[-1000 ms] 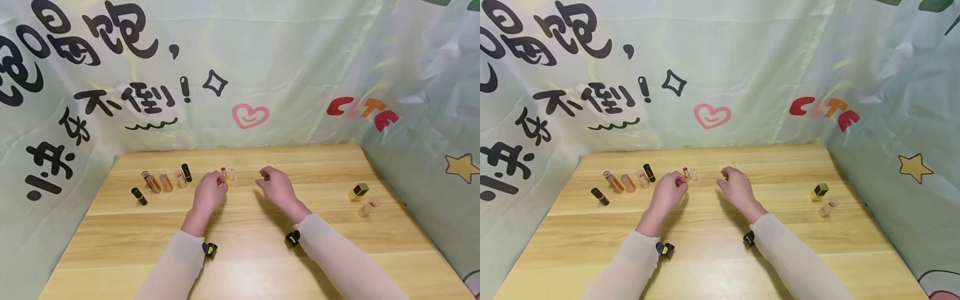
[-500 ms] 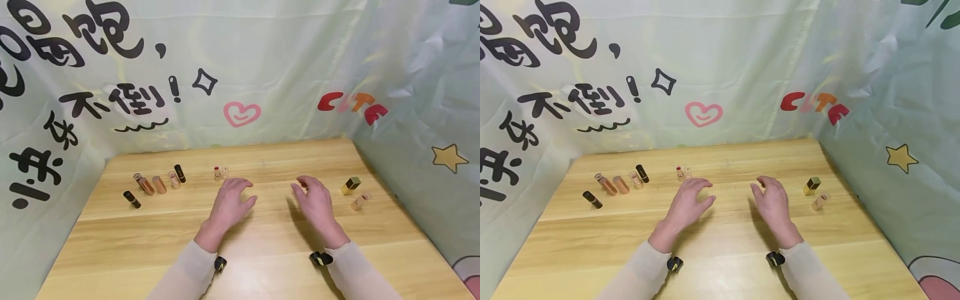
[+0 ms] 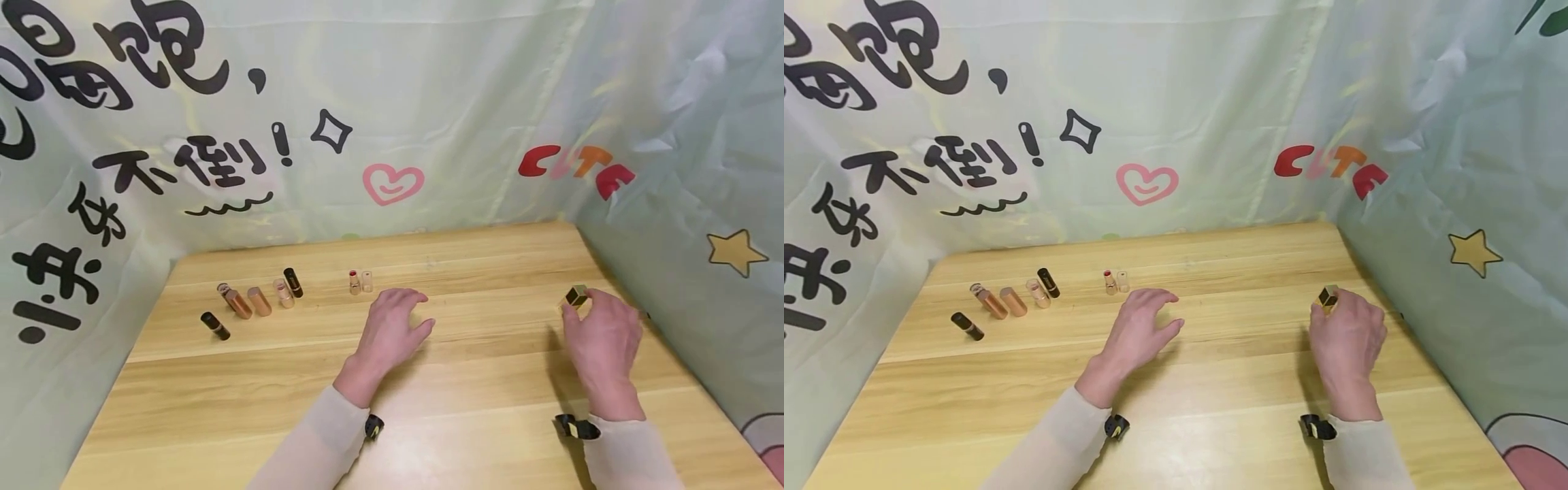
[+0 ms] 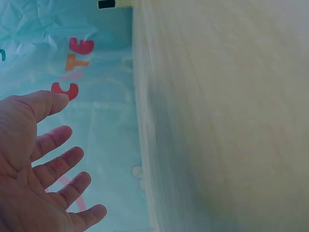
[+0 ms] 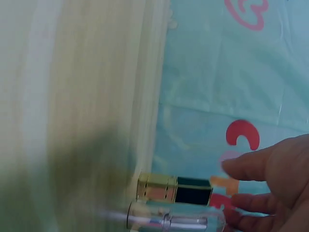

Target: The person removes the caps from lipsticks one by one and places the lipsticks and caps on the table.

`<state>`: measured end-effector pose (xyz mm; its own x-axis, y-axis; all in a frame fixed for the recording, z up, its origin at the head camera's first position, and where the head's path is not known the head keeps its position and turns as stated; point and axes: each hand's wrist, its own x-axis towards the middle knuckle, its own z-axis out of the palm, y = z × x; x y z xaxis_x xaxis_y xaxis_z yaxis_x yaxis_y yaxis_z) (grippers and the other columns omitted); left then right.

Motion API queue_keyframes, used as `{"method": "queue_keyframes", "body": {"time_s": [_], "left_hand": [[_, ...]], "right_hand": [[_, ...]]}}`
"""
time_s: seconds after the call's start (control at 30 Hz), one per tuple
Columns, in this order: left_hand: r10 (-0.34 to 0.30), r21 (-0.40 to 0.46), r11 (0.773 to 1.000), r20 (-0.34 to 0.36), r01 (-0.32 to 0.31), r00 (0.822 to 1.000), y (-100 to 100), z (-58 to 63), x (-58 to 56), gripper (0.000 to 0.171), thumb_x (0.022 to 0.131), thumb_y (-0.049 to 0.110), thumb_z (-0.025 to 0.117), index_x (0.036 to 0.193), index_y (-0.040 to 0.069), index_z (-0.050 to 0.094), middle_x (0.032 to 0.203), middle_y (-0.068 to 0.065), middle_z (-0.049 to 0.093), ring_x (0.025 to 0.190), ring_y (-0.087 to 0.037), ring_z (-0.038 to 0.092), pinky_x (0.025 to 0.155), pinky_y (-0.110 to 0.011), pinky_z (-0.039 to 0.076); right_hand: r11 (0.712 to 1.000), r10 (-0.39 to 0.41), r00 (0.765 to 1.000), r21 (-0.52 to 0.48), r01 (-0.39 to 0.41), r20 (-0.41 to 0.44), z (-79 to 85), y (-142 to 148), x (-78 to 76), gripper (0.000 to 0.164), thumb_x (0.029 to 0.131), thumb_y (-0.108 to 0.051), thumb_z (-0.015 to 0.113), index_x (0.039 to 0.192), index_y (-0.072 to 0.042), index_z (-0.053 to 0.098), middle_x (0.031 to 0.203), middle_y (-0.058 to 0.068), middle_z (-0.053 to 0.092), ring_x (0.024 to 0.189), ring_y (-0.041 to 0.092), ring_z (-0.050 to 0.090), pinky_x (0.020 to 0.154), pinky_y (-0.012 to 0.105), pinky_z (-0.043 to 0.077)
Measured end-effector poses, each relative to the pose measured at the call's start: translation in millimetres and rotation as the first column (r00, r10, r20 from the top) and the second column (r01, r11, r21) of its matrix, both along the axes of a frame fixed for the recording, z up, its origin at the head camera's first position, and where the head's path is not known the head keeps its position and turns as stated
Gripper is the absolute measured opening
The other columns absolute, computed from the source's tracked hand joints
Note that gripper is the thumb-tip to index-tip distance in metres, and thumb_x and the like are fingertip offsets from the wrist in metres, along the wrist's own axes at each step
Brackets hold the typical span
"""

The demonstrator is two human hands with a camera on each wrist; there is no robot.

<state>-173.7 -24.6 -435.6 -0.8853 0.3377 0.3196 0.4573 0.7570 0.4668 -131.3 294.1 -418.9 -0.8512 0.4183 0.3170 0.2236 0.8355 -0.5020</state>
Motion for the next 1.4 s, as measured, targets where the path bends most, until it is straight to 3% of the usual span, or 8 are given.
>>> {"method": "queue_keyframes", "body": {"time_s": [0.13, 0.23, 0.57, 0.73, 0.87, 1.07, 1.2, 1.4], "left_hand": [[-0.006, -0.009, 1.0, -0.01, 0.006, 1.0, 1, -0.8, -1.1, 0.037, 0.088, 0.041, 0.068, 0.12, 0.021, 0.065, 0.127, 0.003, 0.064, 0.125, -0.022, 0.051, 0.106, -0.042, 0.04], [0.001, -0.014, 1.0, -0.006, -0.001, 1.0, 1, -1.1, -1.0, 0.037, 0.088, 0.04, 0.069, 0.119, 0.021, 0.065, 0.126, 0.002, 0.064, 0.125, -0.023, 0.052, 0.105, -0.042, 0.041], [0.017, -0.028, 0.999, 0.001, -0.017, 1.0, 0, -1.4, -1.1, 0.036, 0.087, 0.039, 0.071, 0.119, 0.021, 0.066, 0.126, 0.001, 0.065, 0.123, -0.024, 0.053, 0.104, -0.043, 0.042], [0.008, -0.01, 1.0, 0.03, -0.007, 1.0, -1, -1.9, -2.0, 0.037, 0.088, 0.037, 0.07, 0.12, 0.02, 0.065, 0.128, 0.0, 0.063, 0.125, -0.024, 0.051, 0.105, -0.039, 0.043], [0.002, 0.003, 1.0, 0.073, -0.003, 0.997, -2, -1.4, -2.9, 0.038, 0.089, 0.037, 0.069, 0.122, 0.02, 0.063, 0.131, 0.0, 0.061, 0.127, -0.024, 0.049, 0.105, -0.037, 0.045], [-0.013, -0.003, 1.0, 0.136, 0.014, 0.991, 0, -2.8, -8.3, 0.042, 0.089, 0.037, 0.069, 0.126, 0.019, 0.062, 0.135, -0.002, 0.059, 0.13, -0.025, 0.049, 0.108, -0.039, 0.042], [-0.023, 0.002, 1.0, 0.197, 0.023, 0.98, 1, -5.6, -12.5, 0.046, 0.089, 0.037, 0.07, 0.13, 0.02, 0.06, 0.136, -0.002, 0.058, 0.129, -0.023, 0.051, 0.108, -0.039, 0.041], [-0.064, 0.047, 0.998, 0.292, 0.052, 0.954, 1, -10.0, -18.1, 0.052, 0.087, 0.033, 0.073, 0.135, 0.02, 0.056, 0.129, -0.003, 0.063, 0.104, -0.018, 0.062, 0.093, -0.036, 0.051]], "right_hand": [[0.999, -0.029, 0.99, -0.014, 0.032, 0.139, -2.2, 15, 1.6, 0.056, 0.094, -0.026, 0.061, 0.136, 0.008, 0.046, 0.133, 0.038, 0.046, 0.12, 0.06, 0.034, 0.093, 0.067, 0.028], [1.0, -0.012, 0.984, -0.021, 0.016, 0.178, -6.2, 19, 1.6, 0.052, 0.094, -0.021, 0.057, 0.133, 0.011, 0.046, 0.128, 0.041, 0.045, 0.116, 0.061, 0.033, 0.09, 0.065, 0.031], [0.999, 0.039, 0.994, 0.017, -0.041, 0.107, -12.1, 16, -1.0, 0.029, 0.091, -0.007, 0.048, 0.11, 0.014, 0.057, 0.104, 0.037, 0.056, 0.098, 0.053, 0.048, 0.09, 0.057, 0.032], [0.997, 0.081, 0.991, 0.001, -0.082, 0.107, -8.9, 5, -4.7, 0.03, 0.091, -0.007, 0.048, 0.111, 0.013, 0.059, 0.104, 0.036, 0.058, 0.098, 0.054, 0.049, 0.089, 0.059, 0.036], [0.983, 0.18, 0.98, -0.038, -0.178, 0.089, -7.4, -18, -11.9, 0.029, 0.094, -0.008, 0.05, 0.116, 0.008, 0.06, 0.106, 0.031, 0.061, 0.1, 0.05, 0.052, 0.083, 0.059, 0.042], [0.933, 0.354, 0.935, -0.074, -0.352, 0.023, -15.6, -67, -28.5, 0.025, 0.093, -0.007, 0.059, 0.116, 0.002, 0.062, 0.102, 0.02, 0.064, 0.097, 0.037, 0.057, 0.081, 0.052, 0.047], [0.894, 0.443, 0.896, -0.1, -0.438, 0.032, -18.2, -96, -36.2, 0.023, 0.092, -0.007, 0.063, 0.115, -0.002, 0.064, 0.101, 0.015, 0.065, 0.095, 0.032, 0.058, 0.082, 0.048, 0.048], [0.821, 0.558, 0.829, -0.175, -0.543, 0.045, -10.7, -133, -39.2, 0.023, 0.09, -0.008, 0.067, 0.114, -0.008, 0.067, 0.101, 0.009, 0.067, 0.091, 0.024, 0.062, 0.078, 0.04, 0.051]]}}
